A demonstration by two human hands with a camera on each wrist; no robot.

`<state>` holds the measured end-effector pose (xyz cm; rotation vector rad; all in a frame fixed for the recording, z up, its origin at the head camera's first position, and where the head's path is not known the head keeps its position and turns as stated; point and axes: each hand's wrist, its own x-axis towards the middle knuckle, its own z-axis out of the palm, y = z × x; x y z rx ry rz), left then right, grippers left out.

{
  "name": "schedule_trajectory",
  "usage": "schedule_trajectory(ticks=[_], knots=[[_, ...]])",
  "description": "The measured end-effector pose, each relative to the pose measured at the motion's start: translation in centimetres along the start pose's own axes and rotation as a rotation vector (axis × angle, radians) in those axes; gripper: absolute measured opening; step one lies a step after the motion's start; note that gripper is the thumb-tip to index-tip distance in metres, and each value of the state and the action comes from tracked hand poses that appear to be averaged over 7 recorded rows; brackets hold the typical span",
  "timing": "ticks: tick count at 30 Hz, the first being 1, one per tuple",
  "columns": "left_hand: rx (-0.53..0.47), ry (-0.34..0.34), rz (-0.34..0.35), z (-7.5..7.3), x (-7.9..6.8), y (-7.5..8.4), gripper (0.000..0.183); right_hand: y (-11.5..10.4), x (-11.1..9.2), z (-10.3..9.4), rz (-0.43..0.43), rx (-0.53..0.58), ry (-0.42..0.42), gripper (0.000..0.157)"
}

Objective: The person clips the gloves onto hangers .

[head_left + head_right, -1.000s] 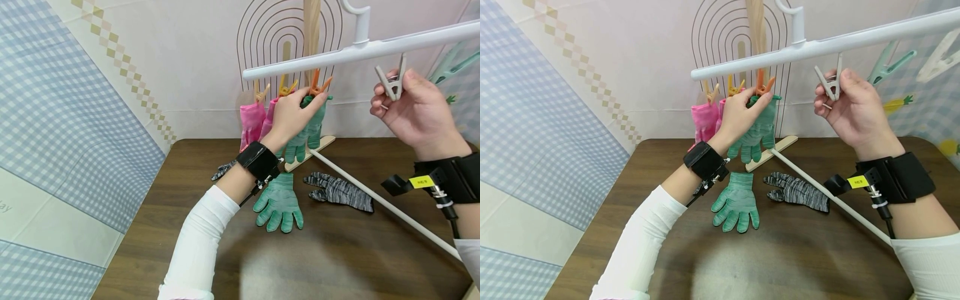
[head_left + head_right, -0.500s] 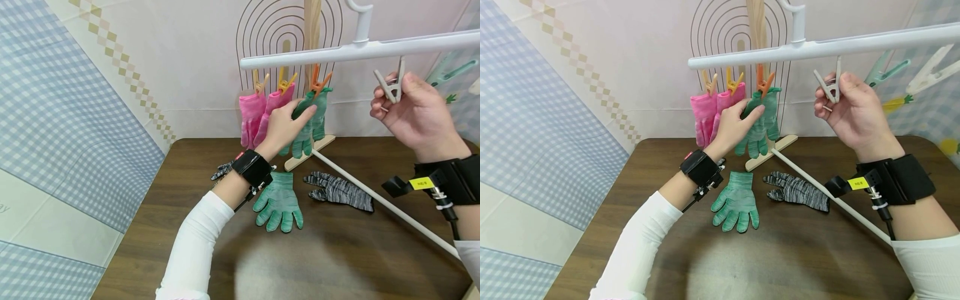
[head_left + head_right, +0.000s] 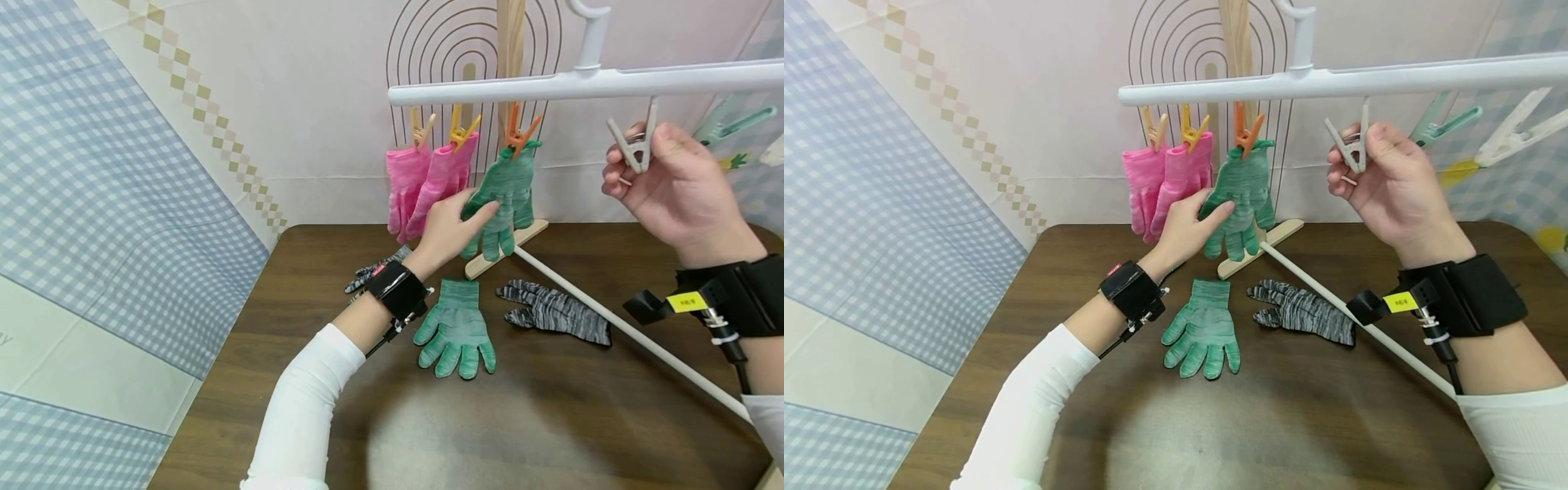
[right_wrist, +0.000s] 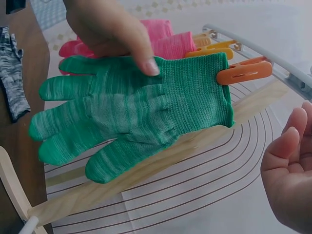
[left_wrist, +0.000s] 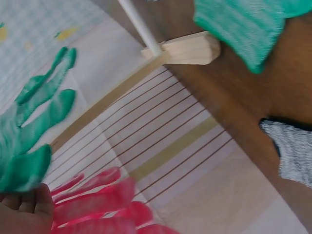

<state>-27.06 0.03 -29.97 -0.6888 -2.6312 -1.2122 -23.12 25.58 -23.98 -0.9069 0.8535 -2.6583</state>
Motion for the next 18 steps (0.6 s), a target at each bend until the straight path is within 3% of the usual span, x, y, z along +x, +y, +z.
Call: schedule_trajectory(ticks=[7,18], knots=[[0.005,-0.025,0.034,0.5,-1.2,-1.9,0.030,0.2,0.0,0.0,0.005,0.007,0.012,0.041],[0.037,-0.057,0.015,1.1,-3.2,-5.0,0.035,0.1,-0.3,-0.1,0.008,-0.034,-0.006,0.042]])
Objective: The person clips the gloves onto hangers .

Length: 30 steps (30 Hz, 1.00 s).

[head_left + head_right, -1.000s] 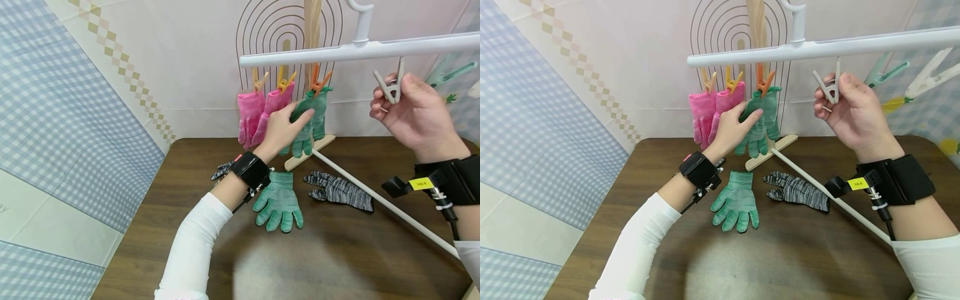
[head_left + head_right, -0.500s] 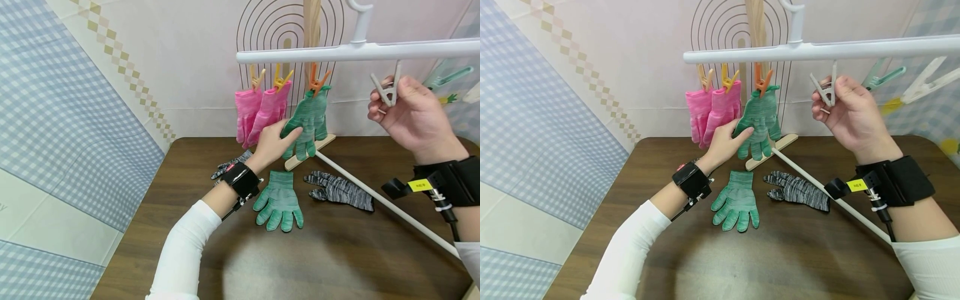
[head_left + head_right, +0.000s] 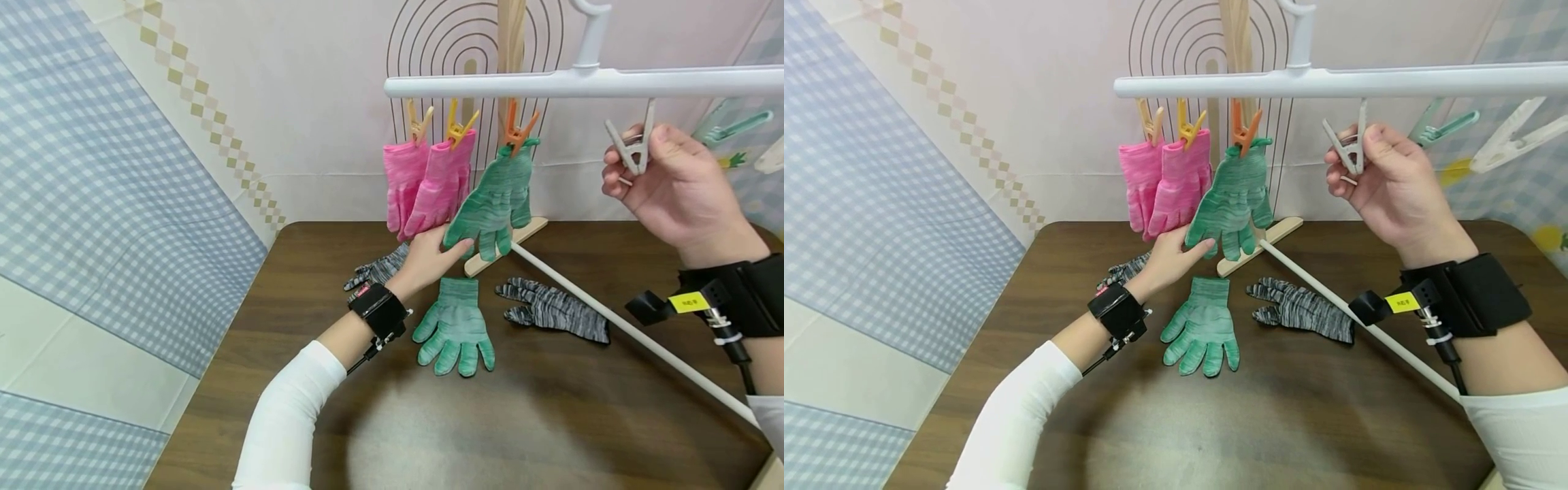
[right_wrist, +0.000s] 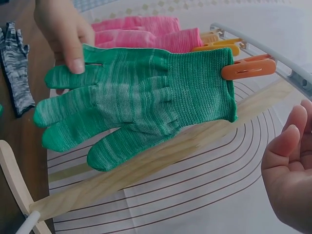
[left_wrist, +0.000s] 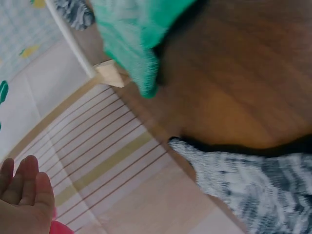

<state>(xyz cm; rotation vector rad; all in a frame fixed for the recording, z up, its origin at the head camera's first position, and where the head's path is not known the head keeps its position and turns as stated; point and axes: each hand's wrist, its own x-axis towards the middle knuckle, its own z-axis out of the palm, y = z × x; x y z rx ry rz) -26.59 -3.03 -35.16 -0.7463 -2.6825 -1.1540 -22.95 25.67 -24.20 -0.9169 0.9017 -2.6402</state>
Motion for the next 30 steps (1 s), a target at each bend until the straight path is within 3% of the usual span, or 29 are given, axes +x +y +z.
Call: schedule_trajectory(ticks=[7,20,30], knots=[[0.048,-0.021,-0.031,0.2,-0.9,-1.3,0.040,0.1,-0.1,0.1,0.000,-0.016,0.017,0.040],[0.123,-0.194,-0.159,0.9,-2.1,-2.8,0.043,0.2,-0.2,0.2,0.003,-0.025,0.026,0.040],[0.193,-0.231,-0.195,1.8,-2.3,-3.9,0.042,0.3,-0.4,0.3,0.002,-0.025,0.025,0.040]])
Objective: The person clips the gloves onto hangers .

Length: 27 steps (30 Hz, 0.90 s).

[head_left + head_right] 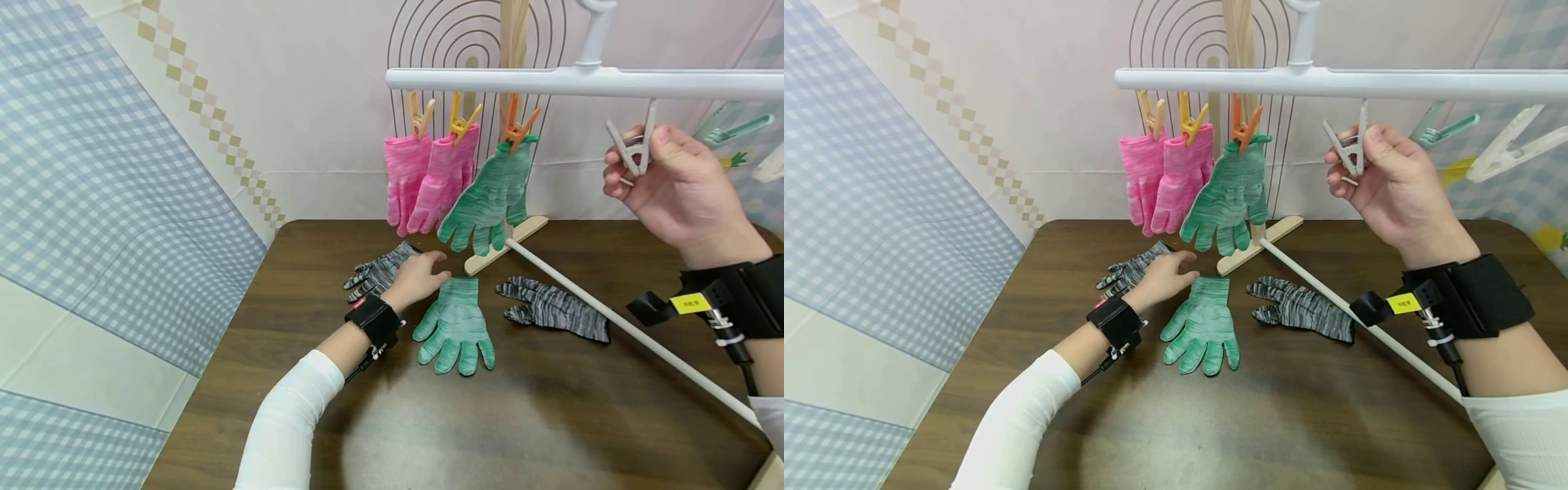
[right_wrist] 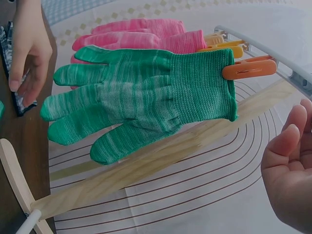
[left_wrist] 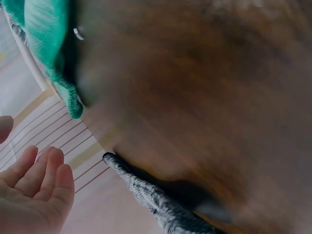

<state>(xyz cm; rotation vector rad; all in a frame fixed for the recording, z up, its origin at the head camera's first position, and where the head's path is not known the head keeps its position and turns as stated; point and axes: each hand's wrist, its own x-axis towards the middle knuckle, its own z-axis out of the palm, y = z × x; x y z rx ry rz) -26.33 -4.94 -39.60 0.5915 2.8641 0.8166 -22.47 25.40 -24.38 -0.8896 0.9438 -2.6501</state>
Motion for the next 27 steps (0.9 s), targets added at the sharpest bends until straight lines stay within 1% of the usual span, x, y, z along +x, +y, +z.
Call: schedule_trajectory(ticks=[6,12,17,22,27], knots=[[0.053,-0.007,-0.028,0.25,0.07,-0.07,0.040,0.05,-0.03,0.03,0.001,-0.004,-0.001,0.041],[0.099,-0.039,-0.044,0.50,0.20,-0.07,0.041,0.13,-0.12,0.05,-0.001,-0.004,-0.008,0.041],[0.161,-0.087,-0.047,0.75,0.34,-0.08,0.042,0.15,-0.16,0.01,0.003,-0.015,-0.011,0.041],[0.225,-0.131,-0.035,0.80,0.55,0.14,0.041,0.12,-0.20,-0.03,0.006,-0.020,-0.007,0.040],[0.278,-0.190,-0.034,0.84,0.70,0.46,0.041,0.09,-0.25,-0.07,0.006,-0.021,-0.004,0.040]])
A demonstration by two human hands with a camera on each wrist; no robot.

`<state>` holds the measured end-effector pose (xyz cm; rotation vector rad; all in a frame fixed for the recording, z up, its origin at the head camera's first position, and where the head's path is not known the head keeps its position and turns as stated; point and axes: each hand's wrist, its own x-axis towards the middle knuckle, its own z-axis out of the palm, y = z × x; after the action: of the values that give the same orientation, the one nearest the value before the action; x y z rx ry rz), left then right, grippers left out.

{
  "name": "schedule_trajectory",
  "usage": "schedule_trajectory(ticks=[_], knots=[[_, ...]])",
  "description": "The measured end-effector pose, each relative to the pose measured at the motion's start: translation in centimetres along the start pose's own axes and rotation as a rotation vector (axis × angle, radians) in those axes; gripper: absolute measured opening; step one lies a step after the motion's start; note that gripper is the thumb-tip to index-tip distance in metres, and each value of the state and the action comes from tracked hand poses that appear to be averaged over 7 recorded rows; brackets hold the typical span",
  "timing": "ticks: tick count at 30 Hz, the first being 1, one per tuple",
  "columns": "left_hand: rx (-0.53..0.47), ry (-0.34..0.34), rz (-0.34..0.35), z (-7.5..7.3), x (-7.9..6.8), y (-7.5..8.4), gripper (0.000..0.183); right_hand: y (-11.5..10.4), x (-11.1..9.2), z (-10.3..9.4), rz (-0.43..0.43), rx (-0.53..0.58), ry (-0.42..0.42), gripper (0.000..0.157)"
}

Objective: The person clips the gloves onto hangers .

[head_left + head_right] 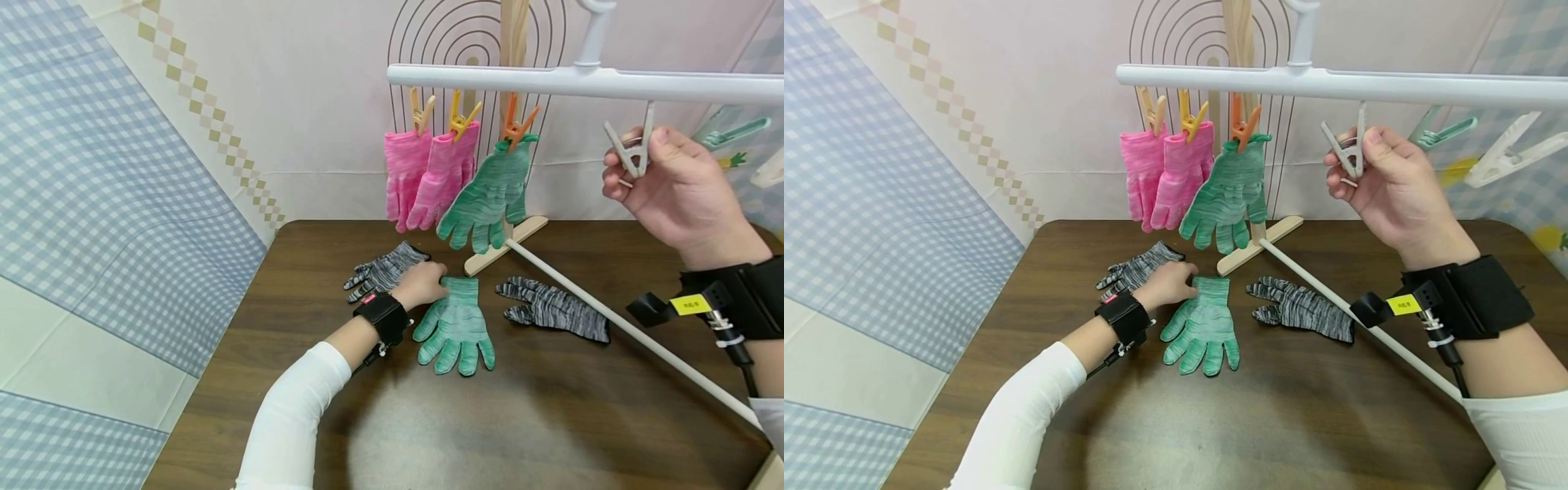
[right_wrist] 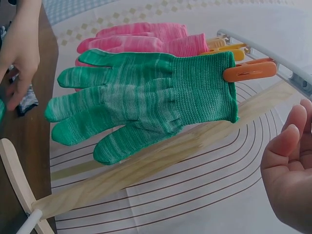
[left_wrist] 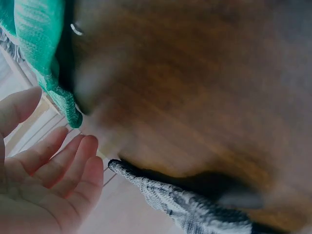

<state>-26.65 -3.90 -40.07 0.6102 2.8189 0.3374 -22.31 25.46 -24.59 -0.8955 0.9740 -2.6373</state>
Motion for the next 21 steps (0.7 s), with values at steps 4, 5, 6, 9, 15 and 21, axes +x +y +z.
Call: schedule_trajectory(ticks=[4,5,6,9,15,21], knots=[[0.030,-0.046,-0.005,-0.2,-0.1,0.4,0.040,0.0,0.0,0.0,-0.001,-0.003,0.000,0.040],[0.038,-0.054,-0.004,-0.2,-0.1,0.4,0.040,0.0,-0.1,0.0,-0.001,-0.002,0.000,0.040],[0.047,-0.060,-0.001,-0.2,0.0,0.5,0.039,0.0,-0.1,0.0,-0.002,-0.002,0.000,0.040],[0.080,-0.071,0.011,-0.3,0.1,0.8,0.036,0.0,-0.1,0.1,-0.002,-0.001,-0.001,0.040],[0.153,-0.103,0.005,-0.4,0.4,1.3,0.025,0.0,-0.1,0.1,0.001,0.004,0.003,0.040],[0.190,-0.125,-0.013,-0.7,0.5,1.9,0.012,0.0,-0.2,0.2,0.005,0.008,-0.001,0.040]])
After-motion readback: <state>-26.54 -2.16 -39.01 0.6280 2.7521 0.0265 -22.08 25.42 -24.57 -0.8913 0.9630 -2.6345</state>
